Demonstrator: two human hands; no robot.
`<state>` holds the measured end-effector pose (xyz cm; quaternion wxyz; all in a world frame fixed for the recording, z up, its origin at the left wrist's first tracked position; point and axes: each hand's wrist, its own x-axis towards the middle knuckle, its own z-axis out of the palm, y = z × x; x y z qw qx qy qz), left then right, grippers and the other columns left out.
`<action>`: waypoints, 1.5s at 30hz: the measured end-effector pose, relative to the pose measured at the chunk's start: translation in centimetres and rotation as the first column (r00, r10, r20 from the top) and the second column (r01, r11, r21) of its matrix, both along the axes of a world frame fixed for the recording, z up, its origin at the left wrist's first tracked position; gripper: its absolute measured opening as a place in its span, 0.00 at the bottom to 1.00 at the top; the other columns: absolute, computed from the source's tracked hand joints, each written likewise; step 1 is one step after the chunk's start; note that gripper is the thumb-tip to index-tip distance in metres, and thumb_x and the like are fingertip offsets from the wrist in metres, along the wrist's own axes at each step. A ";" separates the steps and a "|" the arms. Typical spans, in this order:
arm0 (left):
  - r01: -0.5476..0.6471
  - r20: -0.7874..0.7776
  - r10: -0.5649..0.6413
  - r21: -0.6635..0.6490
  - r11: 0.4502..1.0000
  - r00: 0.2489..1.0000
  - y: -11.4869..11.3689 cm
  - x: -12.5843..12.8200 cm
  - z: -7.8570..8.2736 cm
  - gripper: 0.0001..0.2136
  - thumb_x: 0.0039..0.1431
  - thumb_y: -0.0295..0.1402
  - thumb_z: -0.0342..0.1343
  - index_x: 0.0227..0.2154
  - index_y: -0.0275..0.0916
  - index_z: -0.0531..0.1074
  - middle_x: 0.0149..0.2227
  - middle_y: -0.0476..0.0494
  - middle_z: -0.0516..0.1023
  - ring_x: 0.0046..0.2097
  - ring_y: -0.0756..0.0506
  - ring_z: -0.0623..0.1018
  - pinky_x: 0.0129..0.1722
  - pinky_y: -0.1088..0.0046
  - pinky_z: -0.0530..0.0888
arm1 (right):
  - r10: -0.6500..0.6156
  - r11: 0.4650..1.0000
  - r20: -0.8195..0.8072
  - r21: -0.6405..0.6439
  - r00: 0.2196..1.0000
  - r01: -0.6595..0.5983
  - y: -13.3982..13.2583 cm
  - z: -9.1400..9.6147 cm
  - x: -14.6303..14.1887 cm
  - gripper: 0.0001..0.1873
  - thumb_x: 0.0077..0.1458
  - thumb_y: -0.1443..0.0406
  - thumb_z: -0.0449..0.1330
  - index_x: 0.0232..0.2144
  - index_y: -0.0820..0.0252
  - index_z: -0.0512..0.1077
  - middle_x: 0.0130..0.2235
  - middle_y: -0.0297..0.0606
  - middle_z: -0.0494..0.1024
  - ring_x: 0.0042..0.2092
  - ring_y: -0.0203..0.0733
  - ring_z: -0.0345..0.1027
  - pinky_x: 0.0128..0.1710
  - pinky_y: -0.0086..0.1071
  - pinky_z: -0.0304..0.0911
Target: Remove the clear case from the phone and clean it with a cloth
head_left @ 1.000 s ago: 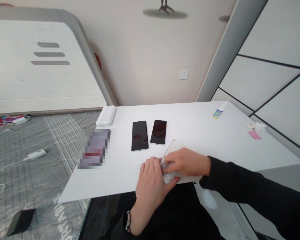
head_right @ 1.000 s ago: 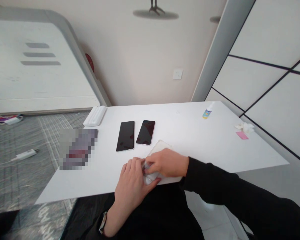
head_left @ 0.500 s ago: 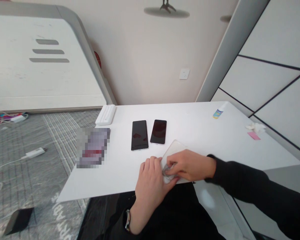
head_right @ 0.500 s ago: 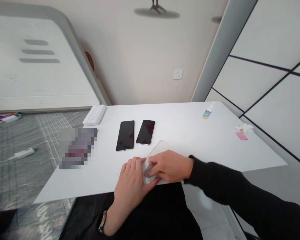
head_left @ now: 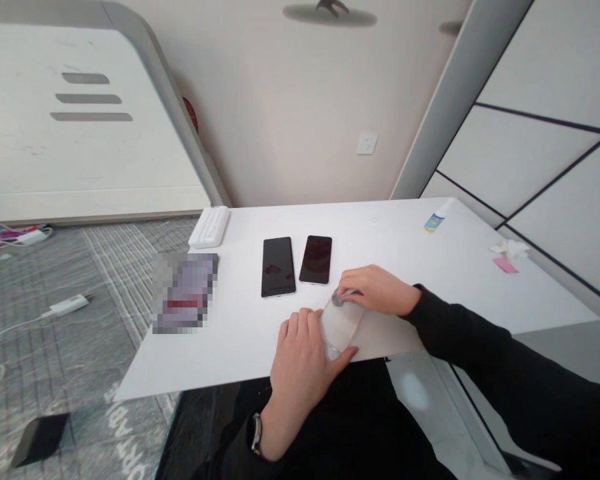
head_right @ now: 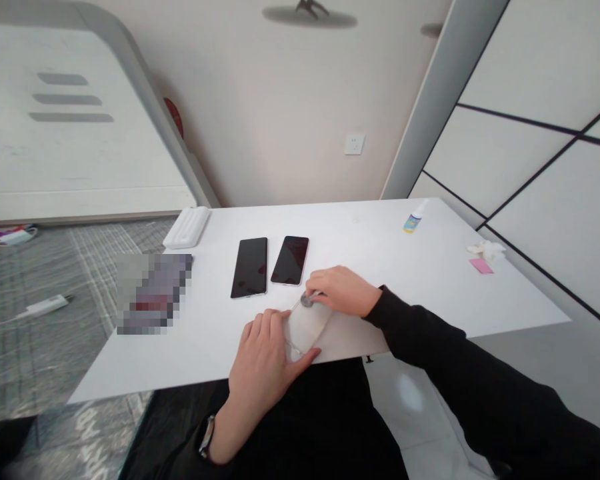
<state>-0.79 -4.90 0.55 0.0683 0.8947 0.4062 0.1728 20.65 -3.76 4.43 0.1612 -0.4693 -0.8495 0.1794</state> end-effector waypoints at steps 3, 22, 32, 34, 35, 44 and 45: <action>0.020 -0.002 -0.020 0.005 1.000 1.000 0.0 0.0 0.0 0.28 0.57 0.54 0.63 0.48 0.36 0.67 0.42 0.42 0.71 0.44 0.37 0.73 0.45 0.56 0.71 | 0.108 0.994 0.005 0.007 0.994 -0.108 0.0 -0.4 -0.2 0.05 0.61 0.71 0.64 0.37 0.58 0.78 0.40 0.35 0.81 0.42 0.39 0.75 0.45 0.30 0.66; 0.005 0.005 -0.005 0.001 1.000 1.000 -0.1 0.1 0.1 0.27 0.57 0.54 0.62 0.47 0.36 0.66 0.42 0.41 0.71 0.45 0.36 0.73 0.47 0.55 0.72 | 0.062 0.988 0.143 0.130 0.988 -0.081 -1.0 -0.7 0.6 0.06 0.64 0.70 0.61 0.39 0.58 0.78 0.40 0.36 0.81 0.43 0.40 0.74 0.44 0.31 0.68; -0.007 0.005 0.007 0.003 1.000 1.000 -0.1 0.1 0.2 0.28 0.58 0.54 0.62 0.49 0.36 0.65 0.43 0.41 0.71 0.46 0.36 0.73 0.48 0.55 0.72 | -0.082 0.981 0.135 0.187 0.987 0.056 -2.1 -1.2 0.4 0.07 0.66 0.69 0.59 0.40 0.60 0.78 0.40 0.40 0.81 0.44 0.44 0.72 0.41 0.34 0.65; -0.012 0.001 0.012 0.005 1.000 1.000 -0.1 0.1 0.2 0.29 0.57 0.53 0.63 0.50 0.36 0.65 0.44 0.40 0.71 0.46 0.36 0.73 0.48 0.55 0.72 | -0.169 0.965 0.154 0.228 0.973 0.132 -2.0 -1.3 0.3 0.07 0.66 0.70 0.58 0.39 0.61 0.78 0.40 0.42 0.81 0.44 0.45 0.72 0.40 0.35 0.64; -0.008 -0.004 0.008 0.008 1.000 1.000 -0.1 0.1 0.2 0.28 0.58 0.53 0.63 0.49 0.36 0.65 0.43 0.41 0.71 0.46 0.36 0.73 0.47 0.55 0.72 | -0.131 0.970 0.156 0.222 0.979 0.095 -2.0 -1.4 0.2 0.08 0.66 0.70 0.58 0.39 0.61 0.78 0.40 0.41 0.81 0.43 0.45 0.72 0.40 0.35 0.64; -0.003 0.003 0.003 0.025 1.000 1.000 -0.1 0.0 0.1 0.27 0.57 0.52 0.63 0.49 0.37 0.66 0.42 0.42 0.71 0.45 0.36 0.73 0.47 0.55 0.72 | -0.130 0.975 0.178 0.201 0.975 0.093 -1.6 -0.8 0.3 0.05 0.65 0.69 0.61 0.38 0.61 0.78 0.38 0.40 0.80 0.42 0.44 0.72 0.38 0.34 0.62; 0.003 -0.002 -0.003 0.030 1.000 1.000 -0.1 0.0 0.1 0.26 0.58 0.52 0.63 0.48 0.37 0.66 0.41 0.42 0.71 0.44 0.37 0.73 0.46 0.55 0.72 | -0.061 0.984 0.165 0.176 0.984 0.032 -1.6 -0.9 0.1 0.04 0.64 0.68 0.62 0.38 0.58 0.78 0.39 0.37 0.81 0.41 0.42 0.72 0.38 0.33 0.62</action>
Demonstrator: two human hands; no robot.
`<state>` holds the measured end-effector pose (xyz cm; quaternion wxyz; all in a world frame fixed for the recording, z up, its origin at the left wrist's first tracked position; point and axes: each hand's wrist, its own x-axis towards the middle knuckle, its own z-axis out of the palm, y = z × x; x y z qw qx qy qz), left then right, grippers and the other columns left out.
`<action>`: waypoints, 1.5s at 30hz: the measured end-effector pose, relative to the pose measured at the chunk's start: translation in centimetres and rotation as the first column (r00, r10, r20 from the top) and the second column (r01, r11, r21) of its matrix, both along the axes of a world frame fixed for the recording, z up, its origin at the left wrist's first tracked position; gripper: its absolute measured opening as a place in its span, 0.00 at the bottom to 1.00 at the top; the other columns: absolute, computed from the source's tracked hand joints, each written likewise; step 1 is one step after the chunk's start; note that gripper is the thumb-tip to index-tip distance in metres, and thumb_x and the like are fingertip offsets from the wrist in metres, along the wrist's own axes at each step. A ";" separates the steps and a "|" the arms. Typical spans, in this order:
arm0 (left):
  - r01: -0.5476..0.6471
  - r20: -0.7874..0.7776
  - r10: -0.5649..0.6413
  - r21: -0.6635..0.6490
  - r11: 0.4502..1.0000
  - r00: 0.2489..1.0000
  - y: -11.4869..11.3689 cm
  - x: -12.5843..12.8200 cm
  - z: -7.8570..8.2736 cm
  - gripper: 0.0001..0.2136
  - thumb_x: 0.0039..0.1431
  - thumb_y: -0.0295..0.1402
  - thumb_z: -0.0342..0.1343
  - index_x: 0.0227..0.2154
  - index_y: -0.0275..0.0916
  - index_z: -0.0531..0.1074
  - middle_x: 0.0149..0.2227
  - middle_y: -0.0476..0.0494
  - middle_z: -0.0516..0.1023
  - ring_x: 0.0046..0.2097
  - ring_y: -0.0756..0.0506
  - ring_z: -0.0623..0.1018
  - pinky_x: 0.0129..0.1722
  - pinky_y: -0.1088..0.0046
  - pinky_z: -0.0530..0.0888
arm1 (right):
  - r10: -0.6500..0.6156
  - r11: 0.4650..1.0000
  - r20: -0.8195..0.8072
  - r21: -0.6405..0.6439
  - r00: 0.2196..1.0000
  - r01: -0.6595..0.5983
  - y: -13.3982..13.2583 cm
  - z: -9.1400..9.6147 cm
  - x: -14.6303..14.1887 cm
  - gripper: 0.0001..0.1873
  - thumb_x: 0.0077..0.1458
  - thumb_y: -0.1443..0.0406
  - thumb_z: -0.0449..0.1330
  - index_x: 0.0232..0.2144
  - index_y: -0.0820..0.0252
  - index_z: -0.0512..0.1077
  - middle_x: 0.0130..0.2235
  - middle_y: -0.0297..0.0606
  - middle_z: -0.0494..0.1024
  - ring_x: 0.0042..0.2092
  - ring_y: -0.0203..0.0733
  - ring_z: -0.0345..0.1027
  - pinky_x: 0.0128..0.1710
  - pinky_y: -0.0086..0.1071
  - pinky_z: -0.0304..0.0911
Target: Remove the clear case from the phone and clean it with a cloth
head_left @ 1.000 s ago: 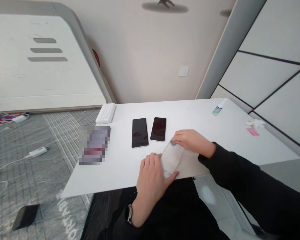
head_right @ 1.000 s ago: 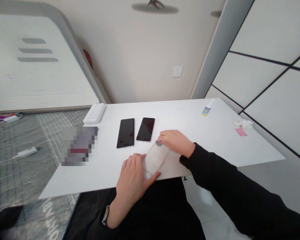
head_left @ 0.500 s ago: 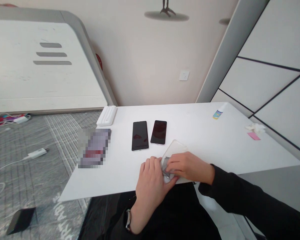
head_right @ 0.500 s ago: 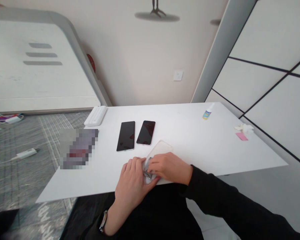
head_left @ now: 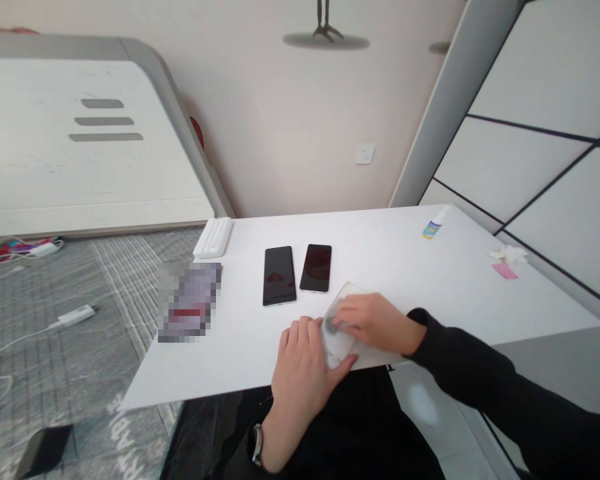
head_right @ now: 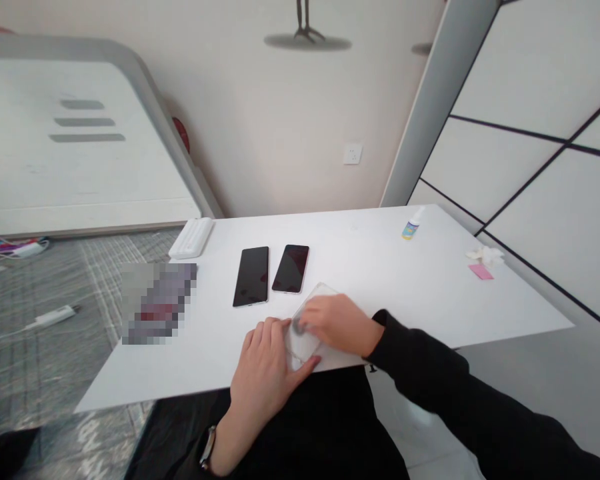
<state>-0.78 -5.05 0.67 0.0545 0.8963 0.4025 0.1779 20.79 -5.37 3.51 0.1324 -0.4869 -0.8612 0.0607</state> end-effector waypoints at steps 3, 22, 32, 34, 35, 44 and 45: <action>0.000 -0.005 0.001 0.001 1.000 1.000 0.0 -0.1 -0.1 0.26 0.58 0.52 0.63 0.47 0.37 0.66 0.42 0.42 0.71 0.45 0.36 0.73 0.46 0.55 0.71 | 0.034 0.999 -0.049 -0.028 0.998 -0.035 0.0 -0.1 0.0 0.03 0.64 0.66 0.63 0.38 0.56 0.78 0.39 0.34 0.81 0.42 0.41 0.73 0.39 0.32 0.63; -0.019 0.005 0.019 -0.027 0.999 1.000 0.0 0.0 0.1 0.28 0.56 0.52 0.64 0.49 0.36 0.66 0.43 0.41 0.72 0.46 0.36 0.73 0.47 0.55 0.71 | -0.244 0.970 -0.031 -0.017 0.969 0.243 0.6 0.1 0.5 0.05 0.64 0.68 0.62 0.35 0.62 0.78 0.37 0.43 0.82 0.43 0.47 0.72 0.40 0.35 0.62; -0.030 0.022 0.031 -0.025 0.999 0.999 0.0 0.1 0.1 0.28 0.55 0.52 0.65 0.49 0.37 0.66 0.43 0.42 0.72 0.46 0.36 0.74 0.47 0.55 0.71 | -0.128 0.983 0.036 -0.125 0.991 0.131 0.1 1.9 1.7 0.03 0.61 0.67 0.65 0.34 0.60 0.79 0.35 0.41 0.81 0.41 0.47 0.73 0.41 0.35 0.63; -0.015 0.019 0.015 -0.025 1.000 1.000 0.0 0.1 0.1 0.27 0.55 0.52 0.65 0.48 0.37 0.66 0.42 0.42 0.72 0.45 0.36 0.74 0.47 0.55 0.71 | -0.001 0.980 -0.004 -0.201 1.000 0.000 0.3 2.0 1.2 0.03 0.59 0.63 0.68 0.35 0.55 0.79 0.36 0.35 0.82 0.40 0.43 0.74 0.42 0.33 0.63; -0.013 0.017 0.014 -0.025 1.000 1.000 0.0 0.1 0.1 0.27 0.55 0.52 0.65 0.48 0.37 0.67 0.42 0.43 0.72 0.45 0.36 0.74 0.47 0.55 0.71 | 0.038 0.973 -0.018 -0.225 0.999 -0.041 0.4 2.0 0.9 0.03 0.58 0.62 0.69 0.35 0.54 0.80 0.35 0.34 0.82 0.40 0.42 0.74 0.41 0.32 0.64; -0.020 0.015 0.021 -0.037 0.999 1.000 0.1 0.1 0.0 0.26 0.56 0.50 0.65 0.47 0.37 0.66 0.41 0.43 0.71 0.45 0.36 0.73 0.47 0.55 0.71 | 0.028 0.977 -0.007 -0.210 1.000 -0.029 1.4 1.9 -0.1 0.02 0.58 0.64 0.68 0.33 0.55 0.80 0.34 0.35 0.81 0.39 0.43 0.74 0.40 0.32 0.63; -0.029 0.014 0.029 -0.038 0.999 0.999 0.0 0.1 0.0 0.26 0.55 0.51 0.66 0.47 0.37 0.66 0.41 0.43 0.71 0.45 0.36 0.73 0.47 0.55 0.71 | -0.033 0.983 0.003 -0.182 0.999 0.032 1.4 1.9 -0.1 0.03 0.60 0.66 0.66 0.34 0.58 0.80 0.35 0.39 0.81 0.40 0.45 0.73 0.40 0.33 0.63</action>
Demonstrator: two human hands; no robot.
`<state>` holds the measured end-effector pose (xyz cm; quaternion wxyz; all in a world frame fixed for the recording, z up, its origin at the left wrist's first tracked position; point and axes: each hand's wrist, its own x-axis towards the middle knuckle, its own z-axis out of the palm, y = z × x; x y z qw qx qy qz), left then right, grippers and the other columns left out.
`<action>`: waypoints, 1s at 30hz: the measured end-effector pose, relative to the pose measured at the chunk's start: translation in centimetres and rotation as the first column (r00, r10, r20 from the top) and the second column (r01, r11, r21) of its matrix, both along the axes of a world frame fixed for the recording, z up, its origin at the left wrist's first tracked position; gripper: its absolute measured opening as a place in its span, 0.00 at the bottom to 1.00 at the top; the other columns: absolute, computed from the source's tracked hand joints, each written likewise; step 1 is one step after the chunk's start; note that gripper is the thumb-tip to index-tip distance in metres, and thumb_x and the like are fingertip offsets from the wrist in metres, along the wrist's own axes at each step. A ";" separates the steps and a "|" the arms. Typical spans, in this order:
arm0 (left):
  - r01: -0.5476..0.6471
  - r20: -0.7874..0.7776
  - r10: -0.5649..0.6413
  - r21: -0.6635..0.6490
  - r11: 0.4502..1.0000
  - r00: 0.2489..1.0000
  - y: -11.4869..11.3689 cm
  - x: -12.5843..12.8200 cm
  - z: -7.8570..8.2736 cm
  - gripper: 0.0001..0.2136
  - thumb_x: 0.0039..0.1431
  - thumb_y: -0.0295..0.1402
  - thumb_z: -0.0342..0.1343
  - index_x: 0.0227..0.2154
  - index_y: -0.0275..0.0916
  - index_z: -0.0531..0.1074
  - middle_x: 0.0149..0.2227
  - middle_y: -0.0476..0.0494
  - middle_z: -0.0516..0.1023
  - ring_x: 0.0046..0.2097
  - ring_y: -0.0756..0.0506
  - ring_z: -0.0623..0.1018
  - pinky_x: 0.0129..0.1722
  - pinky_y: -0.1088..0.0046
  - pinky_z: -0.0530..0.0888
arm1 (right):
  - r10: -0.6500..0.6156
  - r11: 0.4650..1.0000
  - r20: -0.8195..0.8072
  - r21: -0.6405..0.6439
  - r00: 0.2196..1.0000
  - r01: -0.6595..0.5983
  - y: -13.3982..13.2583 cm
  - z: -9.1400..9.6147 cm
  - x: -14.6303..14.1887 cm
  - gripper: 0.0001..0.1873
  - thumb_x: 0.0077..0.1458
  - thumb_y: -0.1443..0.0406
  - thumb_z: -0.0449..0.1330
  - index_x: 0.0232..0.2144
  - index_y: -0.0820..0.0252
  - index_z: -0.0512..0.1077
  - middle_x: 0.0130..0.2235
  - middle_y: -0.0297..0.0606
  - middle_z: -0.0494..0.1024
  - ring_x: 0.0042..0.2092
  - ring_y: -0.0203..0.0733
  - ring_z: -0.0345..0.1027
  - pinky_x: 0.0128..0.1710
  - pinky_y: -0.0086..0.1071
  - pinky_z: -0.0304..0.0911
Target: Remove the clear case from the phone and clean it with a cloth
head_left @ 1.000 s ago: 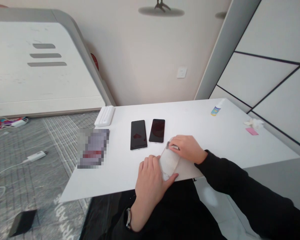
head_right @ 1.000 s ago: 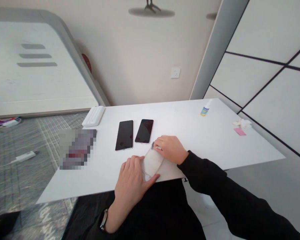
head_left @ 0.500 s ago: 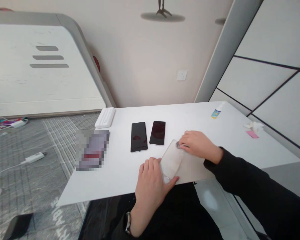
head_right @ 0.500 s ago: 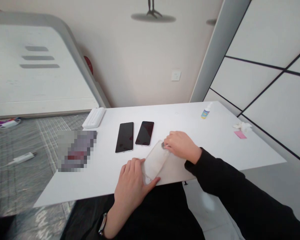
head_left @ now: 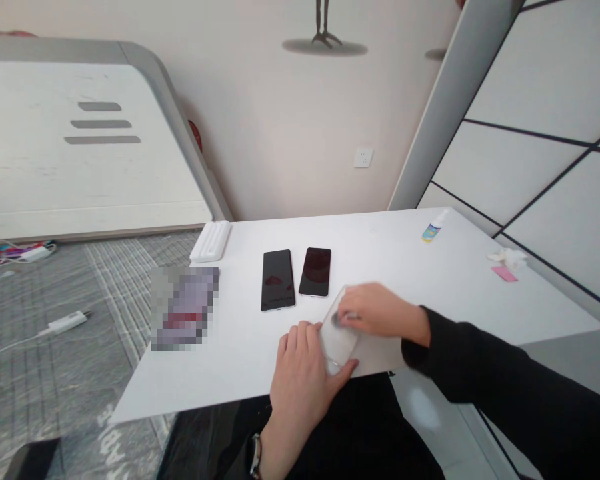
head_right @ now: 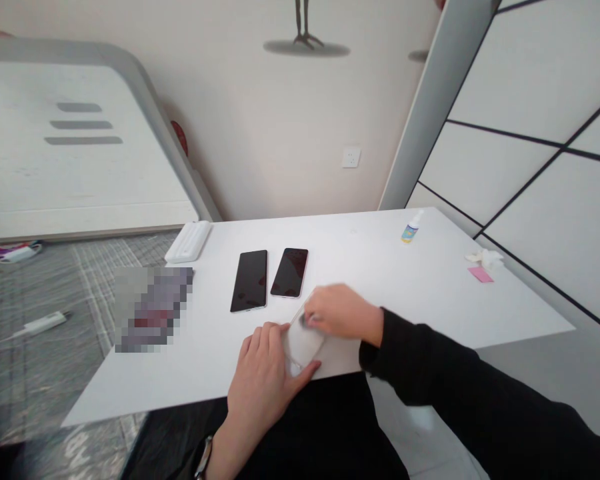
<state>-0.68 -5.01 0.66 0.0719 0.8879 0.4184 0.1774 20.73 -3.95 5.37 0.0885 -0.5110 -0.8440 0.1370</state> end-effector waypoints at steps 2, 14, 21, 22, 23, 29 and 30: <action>-0.011 -0.002 0.011 0.002 1.000 1.000 0.0 0.0 0.1 0.27 0.55 0.51 0.66 0.47 0.37 0.66 0.42 0.42 0.71 0.45 0.36 0.73 0.47 0.54 0.71 | -0.094 0.994 0.016 0.054 0.995 0.093 0.0 -0.1 0.0 0.06 0.62 0.70 0.61 0.35 0.63 0.79 0.36 0.45 0.81 0.42 0.47 0.73 0.42 0.36 0.62; 0.008 -0.007 -0.007 0.018 1.000 1.000 0.1 0.0 -0.1 0.23 0.58 0.50 0.64 0.45 0.38 0.67 0.40 0.43 0.70 0.44 0.37 0.73 0.47 0.55 0.71 | 0.085 0.995 -0.032 0.055 0.996 -0.083 -0.4 -1.2 -1.1 0.04 0.60 0.63 0.66 0.34 0.57 0.78 0.36 0.35 0.81 0.40 0.42 0.73 0.40 0.32 0.63; 0.013 -0.013 -0.012 0.017 1.000 1.000 0.1 -0.1 -0.2 0.25 0.57 0.51 0.63 0.47 0.37 0.67 0.41 0.43 0.70 0.44 0.37 0.73 0.47 0.55 0.71 | 0.022 0.995 -0.073 0.099 0.997 -0.015 -0.5 -1.9 -0.9 0.04 0.63 0.65 0.64 0.36 0.59 0.78 0.37 0.37 0.82 0.41 0.42 0.73 0.42 0.33 0.63; 0.013 -0.013 -0.013 0.013 1.000 1.000 0.0 -0.1 -0.1 0.25 0.58 0.51 0.63 0.47 0.37 0.67 0.41 0.43 0.70 0.45 0.37 0.73 0.48 0.55 0.71 | 0.059 0.995 -0.091 0.089 0.994 -0.051 -0.5 -2.0 -0.9 0.03 0.62 0.64 0.65 0.36 0.57 0.78 0.37 0.35 0.82 0.40 0.41 0.73 0.41 0.32 0.63; 0.008 -0.014 -0.008 0.008 1.000 1.000 0.0 -0.1 -0.1 0.25 0.58 0.52 0.63 0.47 0.37 0.66 0.41 0.43 0.70 0.45 0.37 0.73 0.48 0.55 0.71 | 0.016 0.994 -0.081 0.110 0.997 -0.007 -0.6 -2.1 -0.9 0.04 0.63 0.64 0.64 0.35 0.57 0.78 0.36 0.36 0.82 0.40 0.42 0.73 0.41 0.33 0.62; 0.009 -0.030 -0.009 0.002 1.000 1.000 0.0 0.0 -0.1 0.26 0.57 0.52 0.63 0.47 0.36 0.66 0.41 0.43 0.70 0.45 0.37 0.73 0.47 0.55 0.71 | 0.027 0.996 -0.099 0.093 0.995 -0.018 -0.7 -1.9 -0.4 0.03 0.62 0.64 0.65 0.36 0.57 0.78 0.36 0.35 0.82 0.40 0.41 0.73 0.42 0.32 0.62; 0.010 -0.029 -0.010 0.004 1.000 1.000 0.0 0.0 -0.1 0.26 0.57 0.52 0.63 0.47 0.37 0.67 0.41 0.43 0.71 0.45 0.37 0.73 0.47 0.55 0.71 | 0.058 0.996 -0.103 0.073 0.993 -0.051 -0.6 -1.8 -0.3 0.03 0.61 0.64 0.66 0.35 0.56 0.79 0.36 0.34 0.82 0.39 0.41 0.73 0.41 0.31 0.62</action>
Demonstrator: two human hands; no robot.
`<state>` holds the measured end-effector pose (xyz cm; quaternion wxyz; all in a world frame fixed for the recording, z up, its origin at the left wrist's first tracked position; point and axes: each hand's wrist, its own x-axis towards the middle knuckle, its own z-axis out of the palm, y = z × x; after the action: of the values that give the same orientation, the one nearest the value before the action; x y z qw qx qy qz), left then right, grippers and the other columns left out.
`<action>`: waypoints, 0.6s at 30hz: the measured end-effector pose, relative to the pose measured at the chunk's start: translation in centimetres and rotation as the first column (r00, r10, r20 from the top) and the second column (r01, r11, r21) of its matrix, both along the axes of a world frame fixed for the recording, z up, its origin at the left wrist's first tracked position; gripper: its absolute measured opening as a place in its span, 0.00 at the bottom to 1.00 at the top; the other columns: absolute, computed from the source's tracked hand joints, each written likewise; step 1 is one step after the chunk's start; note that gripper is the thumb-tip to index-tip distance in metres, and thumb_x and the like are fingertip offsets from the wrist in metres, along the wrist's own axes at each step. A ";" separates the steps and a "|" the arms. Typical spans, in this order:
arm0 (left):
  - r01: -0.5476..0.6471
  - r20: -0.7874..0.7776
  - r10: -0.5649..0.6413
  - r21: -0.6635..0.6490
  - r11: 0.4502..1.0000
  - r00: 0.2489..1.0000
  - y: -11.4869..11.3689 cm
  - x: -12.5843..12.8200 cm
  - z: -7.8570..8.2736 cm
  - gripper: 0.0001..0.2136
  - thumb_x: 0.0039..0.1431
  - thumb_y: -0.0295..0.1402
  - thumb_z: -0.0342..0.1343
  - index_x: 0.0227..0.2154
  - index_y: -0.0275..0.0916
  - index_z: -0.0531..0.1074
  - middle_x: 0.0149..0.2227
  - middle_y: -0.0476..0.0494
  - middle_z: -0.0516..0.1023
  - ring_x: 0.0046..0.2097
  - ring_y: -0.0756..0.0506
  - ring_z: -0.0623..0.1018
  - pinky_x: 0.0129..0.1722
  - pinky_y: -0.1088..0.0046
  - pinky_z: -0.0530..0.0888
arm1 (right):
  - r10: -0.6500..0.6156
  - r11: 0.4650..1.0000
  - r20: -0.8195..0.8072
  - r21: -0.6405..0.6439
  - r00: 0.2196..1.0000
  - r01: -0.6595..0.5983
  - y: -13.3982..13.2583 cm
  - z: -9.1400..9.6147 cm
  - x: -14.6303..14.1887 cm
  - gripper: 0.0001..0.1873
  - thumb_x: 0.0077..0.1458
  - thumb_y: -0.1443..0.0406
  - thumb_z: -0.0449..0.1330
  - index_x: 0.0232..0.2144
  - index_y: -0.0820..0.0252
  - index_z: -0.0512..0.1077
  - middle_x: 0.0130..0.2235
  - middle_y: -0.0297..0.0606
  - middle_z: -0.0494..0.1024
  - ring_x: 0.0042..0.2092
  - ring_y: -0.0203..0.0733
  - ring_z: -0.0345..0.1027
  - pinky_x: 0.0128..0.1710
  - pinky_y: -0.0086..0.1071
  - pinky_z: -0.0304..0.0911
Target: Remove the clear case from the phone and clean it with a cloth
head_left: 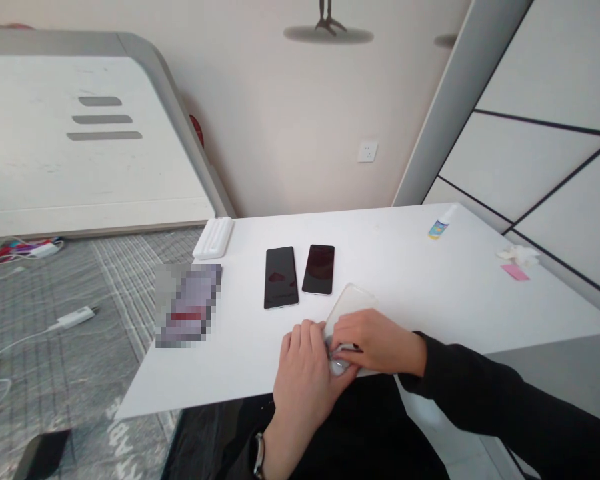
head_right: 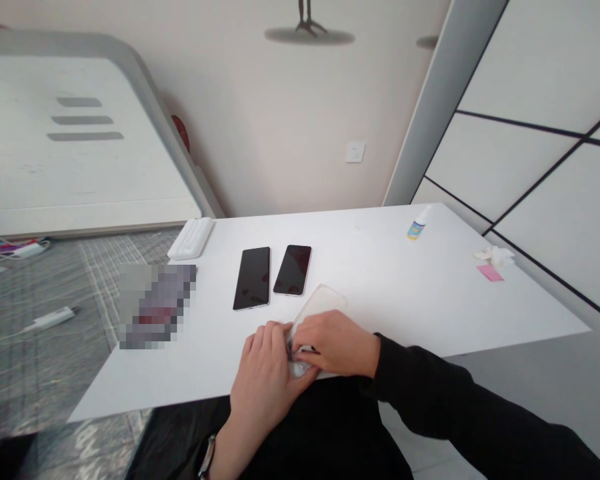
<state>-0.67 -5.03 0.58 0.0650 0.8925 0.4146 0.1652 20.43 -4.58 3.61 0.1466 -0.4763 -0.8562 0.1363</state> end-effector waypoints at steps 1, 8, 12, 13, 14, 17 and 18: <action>-0.003 0.004 0.003 0.002 1.000 1.000 0.0 0.0 0.0 0.26 0.57 0.52 0.63 0.48 0.37 0.66 0.41 0.43 0.71 0.45 0.37 0.73 0.47 0.55 0.71 | -0.034 0.999 0.015 0.006 0.999 0.034 0.1 0.1 0.2 0.03 0.62 0.65 0.65 0.35 0.57 0.79 0.35 0.35 0.82 0.39 0.42 0.73 0.41 0.32 0.62; -0.004 0.004 0.004 -0.002 1.000 1.000 -0.1 -0.1 0.1 0.27 0.56 0.52 0.64 0.47 0.37 0.67 0.41 0.43 0.71 0.45 0.37 0.73 0.48 0.54 0.71 | 0.060 0.993 0.000 -0.105 0.998 -0.060 0.0 1.0 1.0 0.02 0.60 0.64 0.67 0.36 0.55 0.80 0.36 0.33 0.82 0.40 0.40 0.74 0.43 0.31 0.63; -0.017 -0.002 0.017 -0.003 1.000 1.000 -0.1 -0.1 0.1 0.29 0.55 0.53 0.65 0.48 0.36 0.67 0.42 0.42 0.71 0.45 0.36 0.73 0.48 0.54 0.71 | -0.199 0.980 0.119 0.013 0.973 0.199 0.0 1.4 1.2 0.06 0.63 0.68 0.62 0.35 0.62 0.79 0.36 0.43 0.82 0.42 0.47 0.73 0.44 0.37 0.61; -0.016 -0.002 0.016 -0.002 1.000 1.000 -0.1 -0.1 0.1 0.28 0.55 0.53 0.64 0.48 0.36 0.67 0.42 0.42 0.71 0.45 0.36 0.73 0.48 0.54 0.71 | -0.171 0.985 0.113 0.002 0.979 0.172 -0.1 1.5 1.1 0.05 0.62 0.68 0.63 0.35 0.62 0.79 0.36 0.42 0.82 0.42 0.46 0.73 0.45 0.36 0.62; -0.011 0.002 0.011 -0.002 1.000 1.000 -0.1 -0.1 0.1 0.27 0.56 0.52 0.64 0.48 0.37 0.67 0.41 0.43 0.71 0.45 0.37 0.73 0.48 0.55 0.71 | -0.070 0.996 0.078 -0.055 0.994 0.075 -0.1 1.5 1.0 0.03 0.62 0.67 0.64 0.35 0.59 0.79 0.37 0.39 0.82 0.42 0.44 0.73 0.45 0.34 0.62; -0.006 0.025 0.006 0.000 1.000 1.000 -0.1 -0.1 0.0 0.26 0.57 0.52 0.63 0.47 0.37 0.67 0.41 0.43 0.71 0.44 0.37 0.73 0.47 0.55 0.70 | 0.010 0.993 0.052 -0.118 0.999 -0.004 -0.2 1.4 0.6 0.03 0.62 0.65 0.65 0.35 0.56 0.79 0.36 0.35 0.82 0.41 0.41 0.74 0.44 0.32 0.63; -0.010 0.030 0.010 0.001 1.000 0.999 -0.1 -0.1 0.0 0.26 0.56 0.52 0.64 0.47 0.37 0.67 0.41 0.43 0.71 0.45 0.37 0.73 0.47 0.55 0.70 | -0.061 0.994 0.080 -0.089 0.995 0.068 -0.2 1.4 0.6 0.04 0.63 0.66 0.63 0.36 0.59 0.79 0.36 0.38 0.82 0.41 0.44 0.74 0.44 0.34 0.62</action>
<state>-0.79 -5.09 0.56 0.0700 0.8879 0.4179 0.1793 21.01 -4.79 5.02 0.0957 -0.5148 -0.8382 0.1521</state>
